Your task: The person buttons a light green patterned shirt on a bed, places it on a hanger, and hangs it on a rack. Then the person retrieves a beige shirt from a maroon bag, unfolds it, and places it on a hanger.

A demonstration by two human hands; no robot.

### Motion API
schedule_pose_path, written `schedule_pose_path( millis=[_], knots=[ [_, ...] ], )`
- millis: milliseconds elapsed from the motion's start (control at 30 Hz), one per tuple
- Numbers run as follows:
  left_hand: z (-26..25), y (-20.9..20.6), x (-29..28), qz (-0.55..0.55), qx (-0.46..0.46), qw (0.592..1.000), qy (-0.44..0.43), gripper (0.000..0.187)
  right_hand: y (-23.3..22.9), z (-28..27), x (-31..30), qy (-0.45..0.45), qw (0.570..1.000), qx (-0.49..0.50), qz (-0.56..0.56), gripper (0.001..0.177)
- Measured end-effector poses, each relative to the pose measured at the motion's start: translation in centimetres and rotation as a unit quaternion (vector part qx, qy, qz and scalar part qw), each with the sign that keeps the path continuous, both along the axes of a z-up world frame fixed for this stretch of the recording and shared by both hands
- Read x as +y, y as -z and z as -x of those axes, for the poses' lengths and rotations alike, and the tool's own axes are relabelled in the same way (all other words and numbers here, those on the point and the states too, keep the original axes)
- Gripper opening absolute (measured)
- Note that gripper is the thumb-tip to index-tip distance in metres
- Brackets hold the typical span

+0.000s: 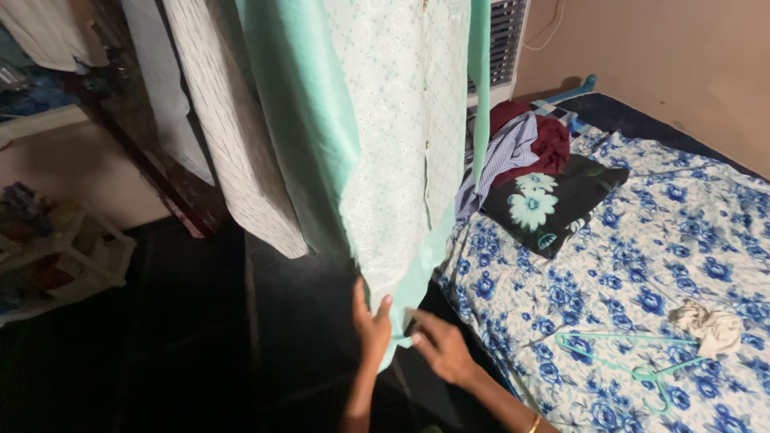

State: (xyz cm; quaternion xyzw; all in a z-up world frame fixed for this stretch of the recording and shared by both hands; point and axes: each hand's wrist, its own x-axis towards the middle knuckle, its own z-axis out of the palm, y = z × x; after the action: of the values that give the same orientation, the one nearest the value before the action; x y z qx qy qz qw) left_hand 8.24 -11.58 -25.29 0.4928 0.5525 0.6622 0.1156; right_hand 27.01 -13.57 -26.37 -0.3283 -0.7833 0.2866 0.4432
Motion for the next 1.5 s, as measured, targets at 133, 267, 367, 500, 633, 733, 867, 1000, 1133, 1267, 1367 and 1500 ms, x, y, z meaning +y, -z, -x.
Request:
schedule_pose_path(
  millis=[133,267,367,500,633,733,867,1000,1133,1267,1367,1500],
  knots=[
    [3.8,-2.5,-2.3,0.057,-0.278,0.946,0.158,0.08,4.6,-0.1,5.7,0.15,0.934,0.108,0.306,0.053],
    [7.0,-4.5,-3.5,0.077,-0.304,0.92,0.237,0.075,6.6,1.4,8.8,0.044,0.789,0.23,0.567,0.089],
    [9.2,-4.5,-4.6,0.137,-0.332,0.9,0.246,0.07,5.5,3.5,9.4,0.02,0.686,0.338,0.643,0.101],
    [12.3,-3.5,-5.2,0.19,-0.363,0.883,0.229,0.068,4.2,5.7,11.0,-0.04,0.599,0.505,0.62,0.092],
    [15.1,-1.4,-4.4,0.13,-0.289,0.909,0.271,0.071,5.3,4.6,14.3,-0.021,0.584,0.607,0.538,0.065],
    [16.9,0.3,-3.1,0.11,-0.196,0.939,0.259,0.077,6.3,0.7,16.4,0.043,0.606,0.61,0.508,0.056],
    [17.1,1.8,-0.9,0.134,0.046,0.984,0.106,0.077,6.8,-5.9,16.8,0.143,0.646,0.614,0.431,0.047],
    [13.7,2.7,1.3,0.087,0.073,0.99,0.082,0.081,7.6,-9.8,14.0,0.183,0.649,0.643,0.362,0.047],
    [11.1,3.0,2.1,0.191,0.036,0.978,0.069,0.08,8.1,-11.3,12.5,0.224,0.659,0.643,0.319,0.045],
    [9.8,3.5,1.5,0.212,0.04,0.974,0.067,0.077,8.0,-13.0,11.7,0.292,0.631,0.628,0.349,0.037],
    [9.2,3.8,1.2,0.187,0.049,0.979,0.063,0.077,7.8,-13.7,12.2,0.271,0.663,0.617,0.326,0.03],
    [8.5,3.5,1.3,0.187,0.04,0.98,0.064,0.074,7.4,-14.1,12.6,0.306,0.651,0.601,0.35,0.028]
  ],
)
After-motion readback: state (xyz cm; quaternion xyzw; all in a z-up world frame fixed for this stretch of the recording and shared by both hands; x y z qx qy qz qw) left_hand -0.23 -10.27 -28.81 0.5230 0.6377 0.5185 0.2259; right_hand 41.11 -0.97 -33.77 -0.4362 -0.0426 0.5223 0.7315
